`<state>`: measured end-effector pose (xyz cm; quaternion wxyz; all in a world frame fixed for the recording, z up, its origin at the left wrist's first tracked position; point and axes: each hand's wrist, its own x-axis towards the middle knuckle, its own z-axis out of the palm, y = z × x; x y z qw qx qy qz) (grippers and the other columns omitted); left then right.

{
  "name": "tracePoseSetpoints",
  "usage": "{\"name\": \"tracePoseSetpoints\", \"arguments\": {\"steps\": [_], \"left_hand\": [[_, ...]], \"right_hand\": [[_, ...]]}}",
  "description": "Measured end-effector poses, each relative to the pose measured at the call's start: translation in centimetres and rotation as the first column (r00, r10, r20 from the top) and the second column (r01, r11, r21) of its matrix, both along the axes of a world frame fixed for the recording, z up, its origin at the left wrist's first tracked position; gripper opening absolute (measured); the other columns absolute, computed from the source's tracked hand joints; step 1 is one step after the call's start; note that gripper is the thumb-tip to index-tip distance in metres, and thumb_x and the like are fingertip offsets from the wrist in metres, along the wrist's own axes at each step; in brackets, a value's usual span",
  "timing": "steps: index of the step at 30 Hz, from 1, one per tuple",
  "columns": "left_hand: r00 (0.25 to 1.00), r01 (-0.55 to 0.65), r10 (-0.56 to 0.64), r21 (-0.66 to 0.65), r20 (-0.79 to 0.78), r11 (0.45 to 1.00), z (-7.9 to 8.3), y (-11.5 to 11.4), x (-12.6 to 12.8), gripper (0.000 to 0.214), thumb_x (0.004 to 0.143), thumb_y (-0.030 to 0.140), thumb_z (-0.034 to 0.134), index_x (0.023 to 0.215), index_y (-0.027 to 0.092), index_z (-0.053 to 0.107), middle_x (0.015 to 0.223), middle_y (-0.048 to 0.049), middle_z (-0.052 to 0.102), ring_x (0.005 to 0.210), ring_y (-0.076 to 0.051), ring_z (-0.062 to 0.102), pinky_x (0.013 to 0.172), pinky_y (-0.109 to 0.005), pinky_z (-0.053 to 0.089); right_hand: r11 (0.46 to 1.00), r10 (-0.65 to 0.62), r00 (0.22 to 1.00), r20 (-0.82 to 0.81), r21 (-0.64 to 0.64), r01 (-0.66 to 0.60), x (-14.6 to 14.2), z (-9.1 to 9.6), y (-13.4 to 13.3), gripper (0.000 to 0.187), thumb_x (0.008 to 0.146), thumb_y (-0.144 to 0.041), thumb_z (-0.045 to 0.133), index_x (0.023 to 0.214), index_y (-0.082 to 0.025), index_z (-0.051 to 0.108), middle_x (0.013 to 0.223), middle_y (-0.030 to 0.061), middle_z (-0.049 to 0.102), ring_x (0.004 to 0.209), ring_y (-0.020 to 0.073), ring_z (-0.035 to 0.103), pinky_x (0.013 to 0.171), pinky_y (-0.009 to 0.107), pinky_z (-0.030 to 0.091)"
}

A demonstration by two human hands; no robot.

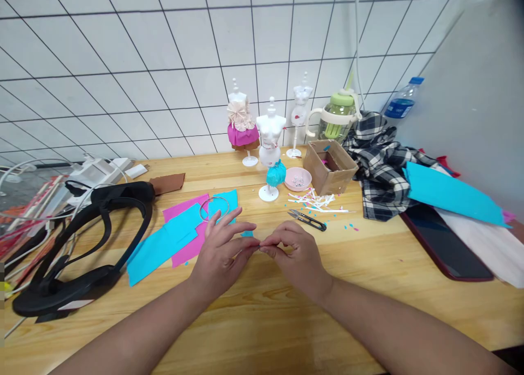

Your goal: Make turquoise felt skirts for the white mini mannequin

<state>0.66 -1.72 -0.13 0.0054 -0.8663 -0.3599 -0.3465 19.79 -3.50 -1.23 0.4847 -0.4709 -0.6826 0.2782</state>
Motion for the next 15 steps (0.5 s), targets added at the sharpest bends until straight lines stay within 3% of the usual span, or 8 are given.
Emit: {"name": "tracePoseSetpoints", "arguments": {"steps": [7, 11, 12, 13, 15], "left_hand": [[0.997, 0.054, -0.052, -0.038, 0.051, 0.998, -0.3, 0.4, 0.0, 0.015, 0.082, 0.013, 0.062, 0.088, 0.025, 0.068, 0.093, -0.0019, 0.073, 0.116, -0.024, 0.058, 0.101, -0.044, 0.042], [0.999, 0.041, -0.039, -0.133, 0.021, 0.990, -0.7, 0.5, -0.1, 0.016, 0.084, 0.015, 0.059, 0.092, 0.026, 0.068, 0.102, -0.0018, 0.074, 0.122, -0.026, 0.054, 0.104, -0.050, 0.039], [0.999, 0.030, -0.026, -0.160, 0.022, 0.987, -0.8, 0.5, -0.2, 0.016, 0.085, 0.016, 0.058, 0.092, 0.025, 0.068, 0.105, -0.0017, 0.074, 0.125, -0.026, 0.052, 0.106, -0.052, 0.037], [0.999, 0.019, -0.013, -0.188, 0.029, 0.982, -0.8, 0.4, -0.2, 0.015, 0.085, 0.016, 0.058, 0.091, 0.025, 0.068, 0.106, -0.0016, 0.074, 0.126, -0.026, 0.052, 0.107, -0.053, 0.035], [0.999, 0.003, 0.007, -0.241, 0.044, 0.971, -0.9, 0.3, -0.3, 0.013, 0.086, 0.018, 0.058, 0.090, 0.025, 0.068, 0.101, -0.0009, 0.075, 0.123, -0.025, 0.054, 0.109, -0.054, 0.033]], "right_hand": [[0.998, 0.000, 0.999, -0.050, -0.065, -0.003, -0.6, 0.0, -0.2, 0.008, 0.080, -0.026, 0.069, 0.074, -0.021, 0.070, 0.069, 0.0000, 0.062, 0.064, 0.0133, 0.054, 0.059, 0.026, 0.044], [0.995, 0.077, 0.997, -0.021, -0.067, -0.078, 0.6, -0.2, 0.8, 0.008, 0.082, -0.028, 0.066, 0.085, -0.021, 0.067, 0.080, 0.0009, 0.066, 0.071, 0.0141, 0.056, 0.065, 0.027, 0.046], [0.996, 0.073, 0.997, -0.005, -0.051, -0.073, 1.4, -0.1, 1.3, 0.017, 0.081, -0.031, 0.067, 0.094, -0.021, 0.066, 0.089, 0.0020, 0.067, 0.075, 0.0151, 0.057, 0.069, 0.028, 0.047], [1.000, 0.021, 1.000, 0.015, -0.022, -0.020, 2.5, -0.1, 2.0, 0.026, 0.080, -0.033, 0.068, 0.103, -0.021, 0.065, 0.097, 0.0035, 0.067, 0.080, 0.0164, 0.058, 0.072, 0.030, 0.048], [0.993, -0.109, 0.984, 0.143, 0.059, 0.102, 4.9, -0.2, 3.4, 0.028, 0.082, -0.032, 0.065, 0.108, -0.022, 0.065, 0.103, 0.0050, 0.066, 0.092, 0.0197, 0.058, 0.083, 0.036, 0.046]]}}
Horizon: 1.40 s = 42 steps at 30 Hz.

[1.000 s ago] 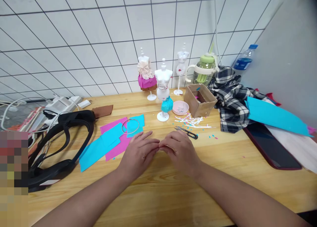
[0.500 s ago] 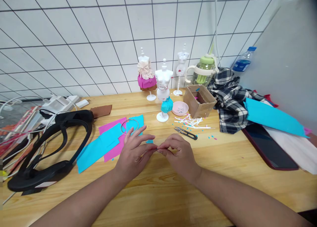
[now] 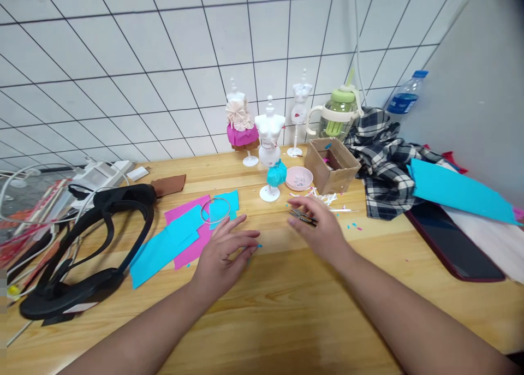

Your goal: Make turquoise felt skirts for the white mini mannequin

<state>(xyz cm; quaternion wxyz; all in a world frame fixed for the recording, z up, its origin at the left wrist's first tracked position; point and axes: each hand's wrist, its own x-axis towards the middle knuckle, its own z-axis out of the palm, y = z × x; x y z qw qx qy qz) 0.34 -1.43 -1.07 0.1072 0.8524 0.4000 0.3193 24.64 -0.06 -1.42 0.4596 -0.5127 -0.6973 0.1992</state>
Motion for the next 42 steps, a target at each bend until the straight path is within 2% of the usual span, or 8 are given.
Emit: {"name": "tracePoseSetpoints", "arguments": {"steps": [3, 7, 18, 21, 24, 28, 33, 42], "left_hand": [[1.000, -0.024, 0.024, -0.061, 0.004, 0.998, -0.1, -0.1, 0.0, 0.010, 0.086, 0.022, 0.059, 0.088, 0.025, 0.068, 0.091, 0.0000, 0.076, 0.113, -0.023, 0.062, 0.108, -0.055, 0.034], [0.999, -0.046, 0.048, -0.121, 0.019, 0.992, -0.2, 0.0, -0.1, 0.008, 0.084, 0.025, 0.061, 0.084, 0.025, 0.069, 0.092, -0.0016, 0.076, 0.106, -0.024, 0.066, 0.107, -0.056, 0.035], [0.984, -0.040, 0.091, -0.313, 0.150, 0.949, -0.6, 0.8, -0.1, 0.011, 0.085, 0.027, 0.059, 0.084, 0.023, 0.069, 0.101, -0.0048, 0.075, 0.115, -0.024, 0.061, 0.098, -0.045, 0.049], [0.969, -0.097, 0.173, -0.371, 0.178, 0.924, -0.6, 1.1, 0.1, 0.011, 0.080, 0.031, 0.064, 0.078, 0.021, 0.069, 0.102, -0.0074, 0.074, 0.106, -0.026, 0.065, 0.100, -0.047, 0.047], [0.936, -0.097, 0.250, -0.500, 0.248, 0.860, -0.4, 1.3, 0.6, 0.015, 0.078, 0.033, 0.065, 0.075, 0.019, 0.068, 0.092, -0.0086, 0.075, 0.095, -0.025, 0.069, 0.085, -0.041, 0.055], [0.907, -0.059, 0.292, -0.593, 0.304, 0.803, -0.3, 1.1, 1.5, 0.015, 0.076, 0.034, 0.066, 0.076, 0.019, 0.068, 0.084, -0.0065, 0.075, 0.081, -0.021, 0.070, 0.071, -0.032, 0.057], [0.907, -0.064, 0.294, -0.592, 0.301, 0.803, -0.2, 0.5, 2.0, 0.014, 0.076, 0.033, 0.065, 0.076, 0.019, 0.068, 0.081, -0.0049, 0.075, 0.077, -0.020, 0.070, 0.069, -0.030, 0.056], [0.928, -0.093, 0.255, -0.493, 0.273, 0.865, 0.1, -0.1, 1.7, 0.012, 0.077, 0.032, 0.066, 0.077, 0.020, 0.070, 0.078, -0.0016, 0.074, 0.074, -0.018, 0.069, 0.068, -0.027, 0.055]], "right_hand": [[0.996, -0.076, 0.956, 0.283, 0.071, 0.058, 2.9, -0.6, 1.8, 0.013, 0.080, -0.028, 0.067, 0.092, -0.025, 0.072, 0.107, 0.0061, 0.065, 0.105, 0.0251, 0.054, 0.093, 0.045, 0.041], [0.998, -0.002, 0.878, 0.478, 0.052, -0.026, 3.3, -1.6, 2.3, 0.011, 0.077, -0.027, 0.071, 0.088, -0.030, 0.075, 0.127, 0.0046, 0.059, 0.122, 0.0302, 0.044, 0.098, 0.054, 0.036], [0.995, -0.044, 0.807, 0.589, 0.098, -0.017, 1.2, -1.7, 2.7, 0.010, 0.078, -0.018, 0.069, 0.070, -0.023, 0.070, 0.133, 0.0042, 0.057, 0.129, 0.0305, 0.041, 0.106, 0.059, 0.025], [0.997, -0.051, 0.878, 0.476, 0.082, 0.013, 0.2, -1.1, 1.9, 0.008, 0.081, -0.019, 0.067, 0.076, -0.024, 0.072, 0.122, 0.0058, 0.062, 0.117, 0.0284, 0.050, 0.100, 0.052, 0.035], [0.994, 0.003, 0.989, 0.148, -0.106, 0.013, -1.4, -0.4, 0.3, 0.007, 0.081, -0.027, 0.068, 0.081, -0.024, 0.074, 0.087, 0.0043, 0.066, 0.085, 0.0200, 0.060, 0.076, 0.036, 0.048], [0.936, 0.070, 0.982, -0.175, -0.330, -0.126, -3.8, -0.1, -1.7, 0.008, 0.078, -0.030, 0.070, 0.076, -0.023, 0.075, 0.071, 0.0001, 0.062, 0.060, 0.0122, 0.053, 0.055, 0.026, 0.044], [0.921, 0.050, 0.970, -0.238, -0.364, -0.137, -4.9, -0.4, -2.1, 0.009, 0.075, -0.029, 0.071, 0.074, -0.021, 0.074, 0.070, 0.0007, 0.062, 0.057, 0.0113, 0.049, 0.051, 0.024, 0.041], [0.935, 0.063, 0.974, -0.218, -0.329, -0.134, -4.9, -0.9, -1.8, 0.010, 0.077, -0.028, 0.067, 0.074, -0.019, 0.071, 0.072, 0.0017, 0.062, 0.061, 0.0128, 0.055, 0.055, 0.026, 0.045]]}}
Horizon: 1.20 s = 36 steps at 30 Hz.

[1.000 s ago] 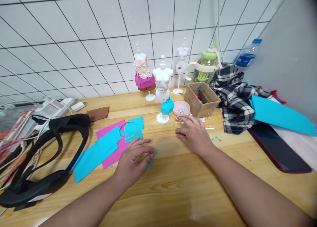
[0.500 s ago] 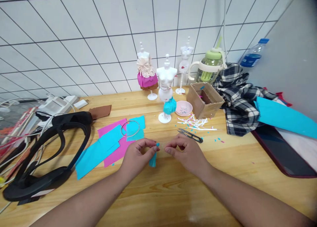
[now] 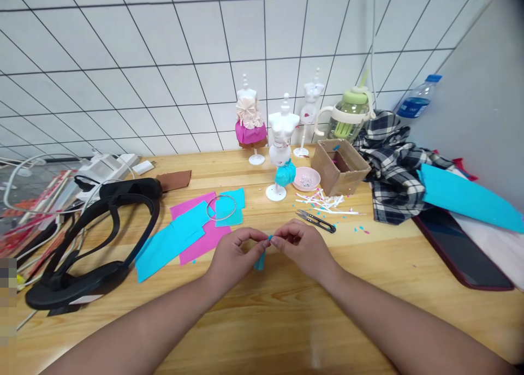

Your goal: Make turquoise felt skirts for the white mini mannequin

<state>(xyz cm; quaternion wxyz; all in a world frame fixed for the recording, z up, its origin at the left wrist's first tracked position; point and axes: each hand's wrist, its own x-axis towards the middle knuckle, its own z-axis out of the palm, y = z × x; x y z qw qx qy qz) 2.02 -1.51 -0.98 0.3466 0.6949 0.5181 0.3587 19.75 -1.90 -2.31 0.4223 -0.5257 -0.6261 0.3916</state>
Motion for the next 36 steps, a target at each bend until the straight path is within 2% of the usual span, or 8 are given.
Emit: {"name": "tracePoseSetpoints", "arguments": {"steps": [12, 16, 19, 24, 27, 30, 33, 36], "left_hand": [[0.988, 0.003, 0.022, -0.158, 0.156, 0.987, -0.2, 0.1, -0.1, 0.020, 0.075, 0.039, 0.068, 0.079, 0.019, 0.072, 0.078, -0.0029, 0.073, 0.075, -0.020, 0.067, 0.066, -0.028, 0.054], [0.963, 0.020, 0.050, -0.251, 0.266, 0.968, -0.3, 0.6, -0.4, 0.026, 0.073, 0.041, 0.070, 0.084, 0.017, 0.072, 0.093, -0.0076, 0.074, 0.087, -0.023, 0.067, 0.075, -0.032, 0.054], [0.968, 0.030, 0.028, -0.224, 0.251, 0.974, -0.5, 0.9, -0.8, 0.024, 0.074, 0.039, 0.070, 0.085, 0.018, 0.072, 0.098, -0.0077, 0.073, 0.094, -0.023, 0.066, 0.083, -0.034, 0.052], [0.990, 0.046, -0.025, -0.156, 0.136, 0.987, -0.7, 0.9, -1.0, 0.023, 0.080, 0.040, 0.065, 0.087, 0.019, 0.070, 0.101, -0.0076, 0.072, 0.097, -0.023, 0.066, 0.085, -0.035, 0.052], [0.988, 0.153, -0.153, -0.019, 0.011, 0.988, -0.4, 0.7, -1.1, 0.016, 0.085, 0.034, 0.060, 0.087, 0.020, 0.068, 0.097, -0.0059, 0.072, 0.099, -0.022, 0.065, 0.085, -0.033, 0.051], [0.907, 0.400, -0.347, 0.228, -0.240, 0.888, 0.2, 0.6, -1.4, 0.012, 0.088, 0.021, 0.054, 0.089, 0.021, 0.066, 0.092, -0.0038, 0.072, 0.103, -0.020, 0.063, 0.090, -0.034, 0.046], [0.770, 0.584, -0.392, 0.307, -0.504, 0.752, 0.6, 0.5, -1.5, 0.017, 0.089, 0.016, 0.051, 0.093, 0.023, 0.066, 0.094, -0.0026, 0.072, 0.099, -0.018, 0.063, 0.095, -0.037, 0.040], [0.674, 0.615, -0.342, 0.242, -0.655, 0.750, 0.6, 0.4, -1.1, 0.018, 0.090, 0.017, 0.049, 0.092, 0.022, 0.066, 0.091, -0.0028, 0.071, 0.088, -0.017, 0.064, 0.092, -0.038, 0.039]], "right_hand": [[0.997, -0.014, 1.000, -0.003, 0.072, 0.014, -0.5, 0.6, -0.6, 0.008, 0.075, -0.024, 0.067, 0.069, -0.019, 0.065, 0.070, 0.0011, 0.061, 0.065, 0.0140, 0.055, 0.060, 0.027, 0.046], [0.997, 0.072, 0.992, -0.100, -0.003, -0.073, 0.0, 0.5, -0.3, 0.013, 0.075, -0.029, 0.070, 0.082, -0.019, 0.071, 0.082, 0.0030, 0.067, 0.073, 0.0146, 0.060, 0.068, 0.028, 0.049], [0.989, 0.098, 0.981, -0.165, -0.092, -0.115, 0.4, 0.5, 0.0, 0.014, 0.074, -0.028, 0.070, 0.083, -0.018, 0.072, 0.082, 0.0041, 0.069, 0.073, 0.0154, 0.061, 0.070, 0.028, 0.049], [0.975, 0.116, 0.972, -0.203, -0.165, -0.150, 0.5, 0.3, 0.3, 0.011, 0.076, -0.025, 0.067, 0.079, -0.016, 0.071, 0.076, 0.0026, 0.068, 0.070, 0.0142, 0.059, 0.067, 0.027, 0.046], [0.949, 0.182, 0.966, -0.185, -0.223, -0.222, 1.0, 0.0, 0.6, 0.012, 0.077, -0.027, 0.067, 0.080, -0.016, 0.070, 0.073, 0.0008, 0.066, 0.065, 0.0125, 0.056, 0.061, 0.025, 0.044], [0.946, 0.266, 0.964, -0.012, -0.187, -0.264, 1.7, 0.0, 1.0, 0.008, 0.078, -0.024, 0.068, 0.078, -0.017, 0.071, 0.073, -0.0002, 0.064, 0.065, 0.0119, 0.054, 0.060, 0.024, 0.041], [0.952, 0.304, 0.921, 0.243, -0.046, -0.302, 2.0, 0.1, 1.1, 0.004, 0.079, -0.021, 0.069, 0.077, -0.019, 0.071, 0.075, -0.0006, 0.064, 0.071, 0.0128, 0.055, 0.064, 0.025, 0.040], [0.939, 0.256, 0.855, 0.450, 0.095, -0.331, 1.6, 0.3, 0.6, 0.005, 0.082, -0.019, 0.067, 0.079, -0.019, 0.070, 0.079, 0.0005, 0.064, 0.080, 0.0152, 0.056, 0.071, 0.027, 0.041]]}}
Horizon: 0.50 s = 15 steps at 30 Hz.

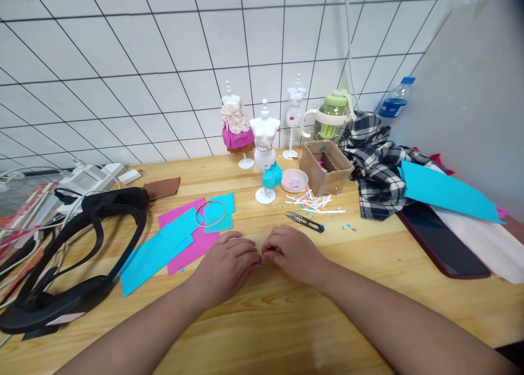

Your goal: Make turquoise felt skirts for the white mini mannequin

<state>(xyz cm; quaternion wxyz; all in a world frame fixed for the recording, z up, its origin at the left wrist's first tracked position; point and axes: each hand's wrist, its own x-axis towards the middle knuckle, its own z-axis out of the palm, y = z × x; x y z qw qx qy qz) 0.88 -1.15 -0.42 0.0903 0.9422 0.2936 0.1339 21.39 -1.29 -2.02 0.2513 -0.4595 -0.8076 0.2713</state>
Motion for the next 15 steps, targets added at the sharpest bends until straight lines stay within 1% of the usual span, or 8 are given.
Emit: {"name": "tracePoseSetpoints", "arguments": {"steps": [2, 5, 7, 9, 11, 12, 13, 15], "left_hand": [[0.996, -0.056, 0.057, 0.007, -0.063, 0.998, -0.2, -0.2, 0.4, 0.020, 0.089, 0.017, 0.047, 0.091, 0.020, 0.066, 0.086, -0.0041, 0.070, 0.083, -0.019, 0.063, 0.087, -0.038, 0.040], [0.982, -0.178, 0.176, -0.024, -0.068, 0.984, -0.2, -0.4, 0.9, 0.019, 0.087, 0.017, 0.047, 0.088, 0.018, 0.066, 0.082, -0.0057, 0.069, 0.080, -0.021, 0.062, 0.078, -0.037, 0.042], [0.964, -0.264, 0.262, -0.083, -0.034, 0.961, 0.0, -0.5, 1.1, 0.017, 0.084, 0.018, 0.049, 0.083, 0.018, 0.066, 0.080, -0.0053, 0.069, 0.079, -0.022, 0.061, 0.073, -0.036, 0.041], [0.933, -0.346, 0.359, -0.187, 0.039, 0.920, 0.2, -0.4, 1.1, 0.013, 0.081, 0.018, 0.052, 0.079, 0.019, 0.065, 0.080, -0.0043, 0.069, 0.078, -0.022, 0.061, 0.072, -0.035, 0.041], [0.869, -0.398, 0.473, -0.363, 0.144, 0.842, 0.4, -0.3, 1.1, 0.011, 0.080, 0.022, 0.055, 0.077, 0.019, 0.065, 0.080, -0.0037, 0.069, 0.079, -0.021, 0.061, 0.072, -0.033, 0.042], [0.824, -0.390, 0.531, -0.484, 0.195, 0.783, 0.4, -0.2, 1.1, 0.010, 0.080, 0.025, 0.057, 0.076, 0.019, 0.065, 0.079, -0.0034, 0.069, 0.078, -0.020, 0.061, 0.071, -0.032, 0.043], [0.775, -0.349, 0.587, -0.615, 0.235, 0.707, 0.3, -0.1, 1.0, 0.012, 0.079, 0.028, 0.060, 0.076, 0.018, 0.065, 0.076, -0.0030, 0.068, 0.074, -0.019, 0.060, 0.068, -0.030, 0.043], [0.673, -0.175, 0.681, -0.833, 0.288, 0.525, 0.0, 0.1, 0.9, 0.019, 0.075, 0.035, 0.066, 0.074, 0.017, 0.064, 0.070, -0.0021, 0.065, 0.066, -0.016, 0.058, 0.062, -0.027, 0.042]], "right_hand": [[0.992, -0.007, 0.996, 0.084, 0.124, -0.004, -0.4, 0.1, -0.5, 0.007, 0.086, -0.020, 0.063, 0.082, -0.018, 0.069, 0.082, 0.0018, 0.064, 0.083, 0.0166, 0.055, 0.075, 0.029, 0.041], [0.961, -0.033, 0.983, 0.183, 0.276, -0.019, -0.8, 0.1, -1.3, 0.012, 0.090, -0.024, 0.058, 0.084, -0.018, 0.067, 0.083, 0.0032, 0.063, 0.083, 0.0181, 0.053, 0.075, 0.030, 0.041], [0.925, -0.057, 0.969, 0.242, 0.378, -0.040, -1.0, 0.1, -1.7, 0.013, 0.091, -0.023, 0.056, 0.083, -0.018, 0.065, 0.081, 0.0035, 0.061, 0.080, 0.0189, 0.052, 0.072, 0.031, 0.039], [0.872, -0.096, 0.958, 0.271, 0.487, -0.050, -1.2, 0.3, -2.0, 0.014, 0.091, -0.022, 0.055, 0.080, -0.018, 0.063, 0.078, 0.0034, 0.061, 0.076, 0.0190, 0.050, 0.067, 0.032, 0.037], [0.810, -0.141, 0.956, 0.258, 0.585, -0.039, -1.3, 0.6, -2.2, 0.014, 0.091, -0.021, 0.055, 0.079, -0.018, 0.062, 0.076, 0.0027, 0.060, 0.072, 0.0182, 0.050, 0.064, 0.032, 0.036], [0.782, -0.159, 0.957, 0.244, 0.623, -0.029, -1.3, 0.8, -2.4, 0.014, 0.091, -0.020, 0.054, 0.079, -0.018, 0.062, 0.074, 0.0023, 0.060, 0.071, 0.0177, 0.050, 0.063, 0.032, 0.035], [0.759, -0.175, 0.958, 0.227, 0.650, -0.015, -1.4, 1.0, -2.5, 0.015, 0.091, -0.019, 0.054, 0.079, -0.018, 0.062, 0.073, 0.0019, 0.061, 0.070, 0.0172, 0.050, 0.062, 0.032, 0.035], [0.743, -0.188, 0.965, 0.181, 0.669, 0.019, -1.4, 1.3, -2.6, 0.016, 0.092, -0.019, 0.053, 0.079, -0.019, 0.063, 0.073, 0.0014, 0.062, 0.069, 0.0165, 0.051, 0.062, 0.031, 0.035]]}}
